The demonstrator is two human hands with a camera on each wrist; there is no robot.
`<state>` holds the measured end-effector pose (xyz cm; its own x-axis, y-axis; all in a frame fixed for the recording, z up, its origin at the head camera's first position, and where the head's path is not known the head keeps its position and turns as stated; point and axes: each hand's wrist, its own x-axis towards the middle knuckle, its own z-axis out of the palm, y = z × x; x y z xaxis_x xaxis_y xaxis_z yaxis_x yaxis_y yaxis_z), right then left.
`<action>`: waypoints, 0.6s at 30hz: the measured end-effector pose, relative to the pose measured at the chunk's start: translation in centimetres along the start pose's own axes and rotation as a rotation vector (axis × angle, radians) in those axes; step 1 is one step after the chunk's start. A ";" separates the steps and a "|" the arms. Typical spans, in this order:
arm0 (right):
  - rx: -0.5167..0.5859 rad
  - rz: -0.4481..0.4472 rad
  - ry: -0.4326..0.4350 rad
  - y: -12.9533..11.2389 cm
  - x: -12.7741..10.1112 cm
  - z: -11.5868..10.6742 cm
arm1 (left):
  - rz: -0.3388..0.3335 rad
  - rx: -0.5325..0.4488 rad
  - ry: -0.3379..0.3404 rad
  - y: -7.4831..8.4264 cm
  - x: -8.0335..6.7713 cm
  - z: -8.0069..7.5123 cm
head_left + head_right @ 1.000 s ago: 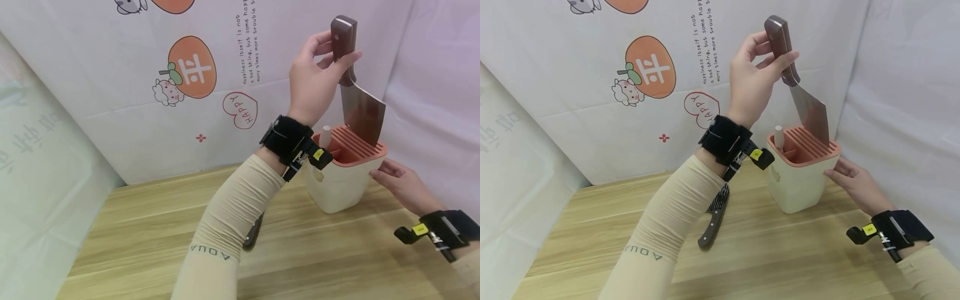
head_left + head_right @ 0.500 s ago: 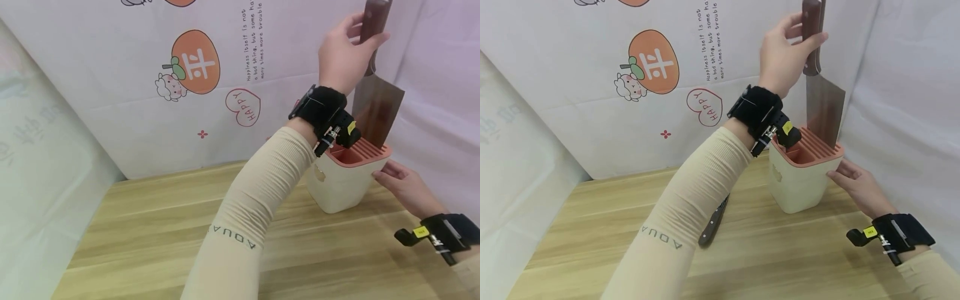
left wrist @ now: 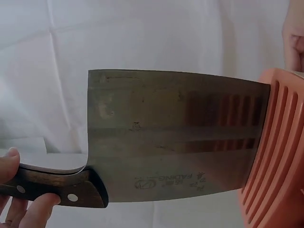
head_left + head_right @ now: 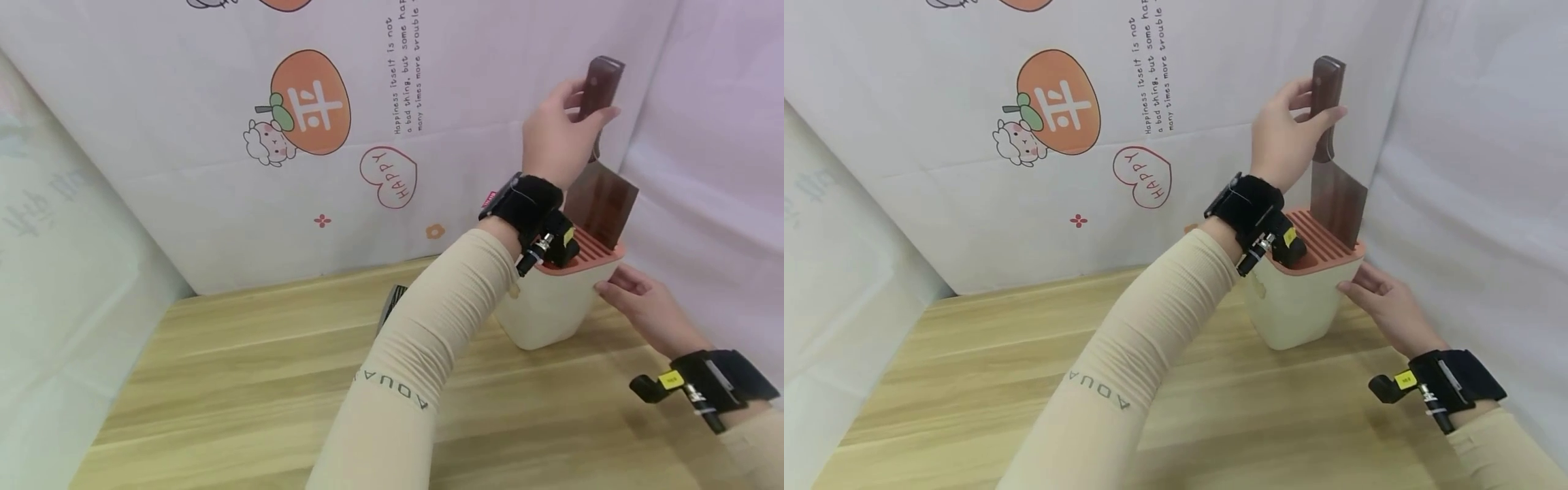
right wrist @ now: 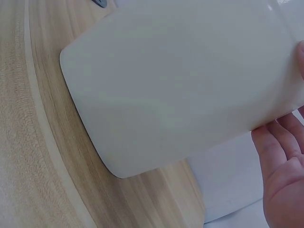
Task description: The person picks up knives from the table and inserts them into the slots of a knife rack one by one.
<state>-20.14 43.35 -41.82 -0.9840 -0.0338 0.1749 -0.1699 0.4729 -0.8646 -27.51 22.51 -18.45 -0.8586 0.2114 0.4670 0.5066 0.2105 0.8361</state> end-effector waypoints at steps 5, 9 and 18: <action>-0.003 -0.020 0.004 -0.1 0.2 0.0 | -0.010 0.007 0.005 -0.6 0.6 0.0; 0.022 -0.028 0.000 -0.4 0.5 0.1 | -0.021 0.018 0.010 -1.1 0.8 0.5; 0.056 -0.008 -0.022 -0.2 0.0 0.1 | -0.034 0.116 -0.023 -3.8 0.3 3.0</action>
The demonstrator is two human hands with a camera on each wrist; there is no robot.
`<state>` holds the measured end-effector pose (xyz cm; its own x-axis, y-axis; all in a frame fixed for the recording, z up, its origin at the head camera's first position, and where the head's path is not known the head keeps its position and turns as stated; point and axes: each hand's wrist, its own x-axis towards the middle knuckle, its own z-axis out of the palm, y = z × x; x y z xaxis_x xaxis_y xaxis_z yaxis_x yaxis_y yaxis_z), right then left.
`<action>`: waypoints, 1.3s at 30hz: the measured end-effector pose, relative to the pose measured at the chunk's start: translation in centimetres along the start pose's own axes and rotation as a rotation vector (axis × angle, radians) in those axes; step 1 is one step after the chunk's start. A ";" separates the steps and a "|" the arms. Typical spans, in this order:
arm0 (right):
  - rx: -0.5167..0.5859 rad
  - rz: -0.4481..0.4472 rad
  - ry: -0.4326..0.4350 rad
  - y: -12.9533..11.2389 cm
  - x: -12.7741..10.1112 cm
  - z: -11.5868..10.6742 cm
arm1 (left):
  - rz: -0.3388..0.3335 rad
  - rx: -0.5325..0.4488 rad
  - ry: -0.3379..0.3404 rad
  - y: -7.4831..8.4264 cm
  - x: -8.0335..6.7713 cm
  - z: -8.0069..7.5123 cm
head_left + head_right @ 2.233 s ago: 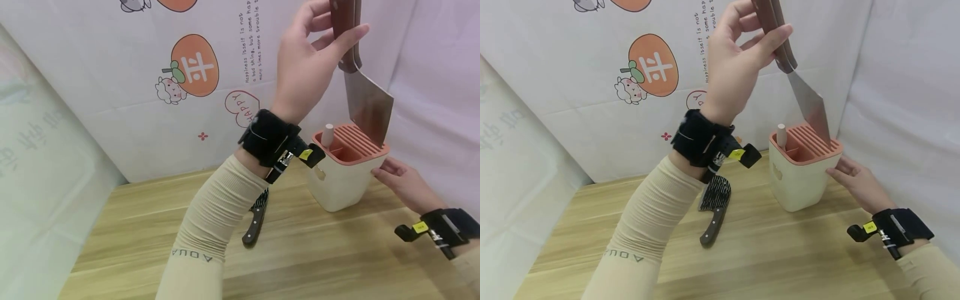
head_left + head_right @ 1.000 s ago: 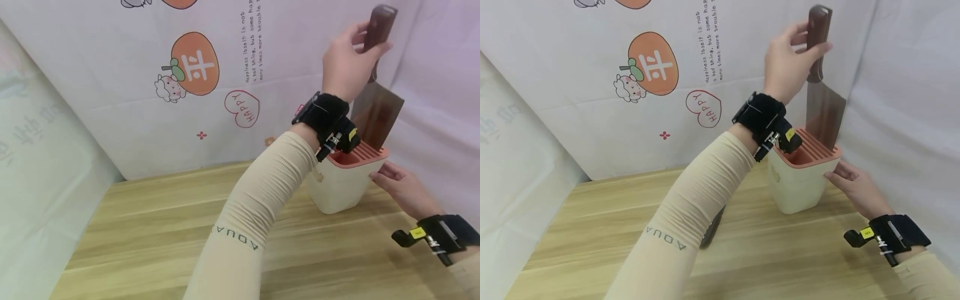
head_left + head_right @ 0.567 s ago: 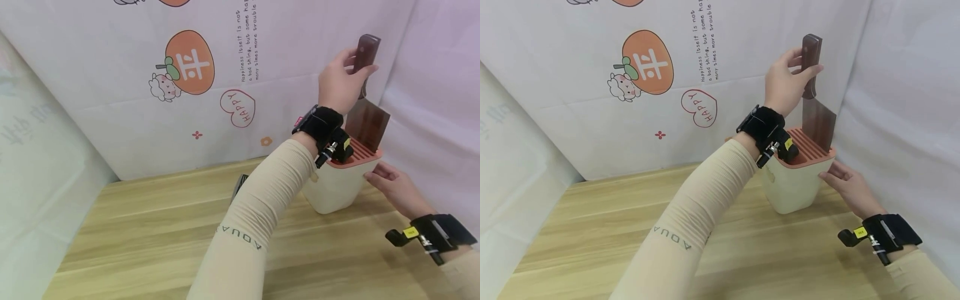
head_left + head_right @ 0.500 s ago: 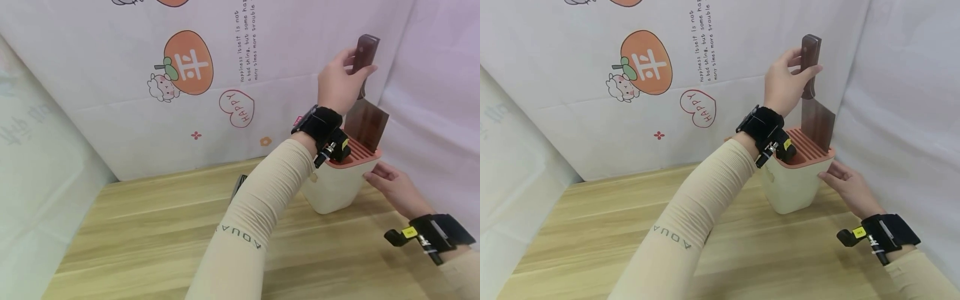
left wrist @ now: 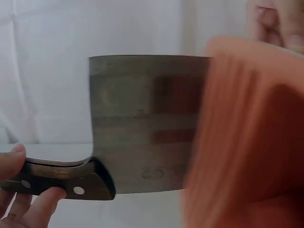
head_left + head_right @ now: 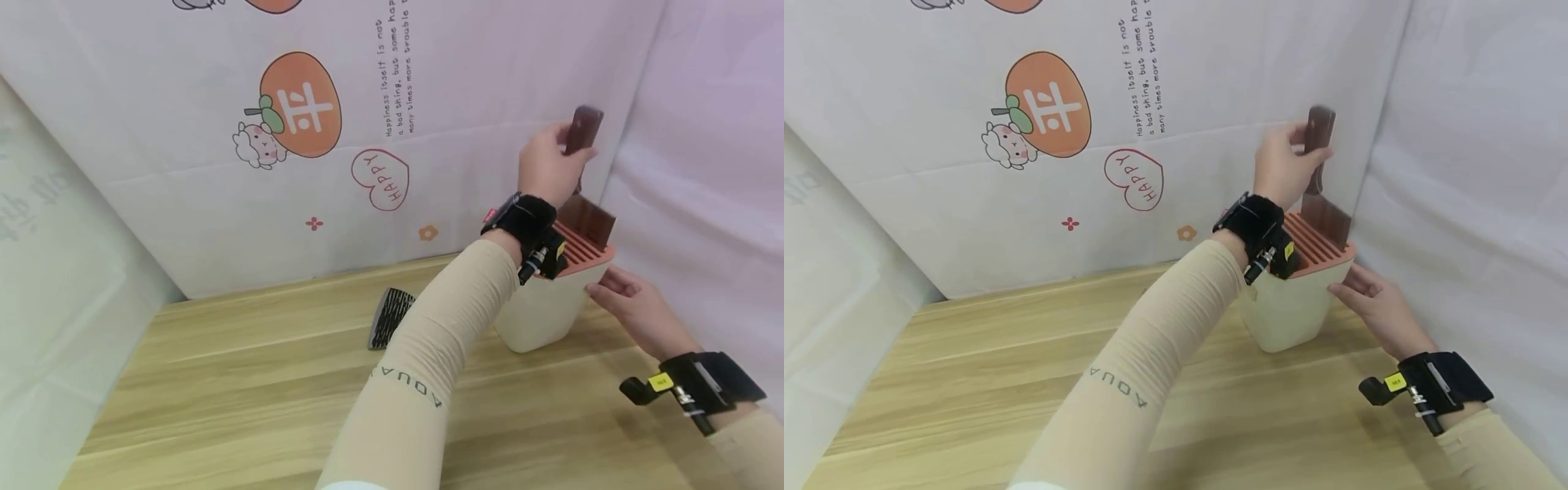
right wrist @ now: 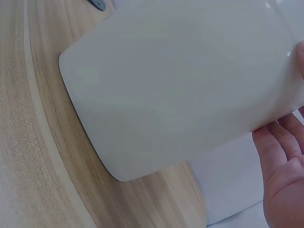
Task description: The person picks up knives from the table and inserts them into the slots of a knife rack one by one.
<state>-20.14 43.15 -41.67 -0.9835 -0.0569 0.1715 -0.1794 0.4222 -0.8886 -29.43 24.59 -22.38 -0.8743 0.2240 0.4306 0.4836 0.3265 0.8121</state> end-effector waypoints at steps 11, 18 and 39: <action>-0.030 0.006 0.043 0.2 0.5 0.4 | -0.091 0.276 -0.002 -1.7 -1.1 3.8; -0.068 0.034 0.042 -0.6 0.8 0.5 | -0.061 0.194 0.025 -1.7 -1.7 3.3; 0.007 0.011 0.034 0.6 0.4 0.6 | 0.271 -0.242 -0.580 -3.0 -9.1 -8.2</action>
<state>-20.65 42.78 -42.38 -0.9841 -0.0219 0.1760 -0.1691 0.4159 -0.8935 -23.24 14.04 -25.50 -0.5276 0.7464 0.4056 0.6004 -0.0101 0.7996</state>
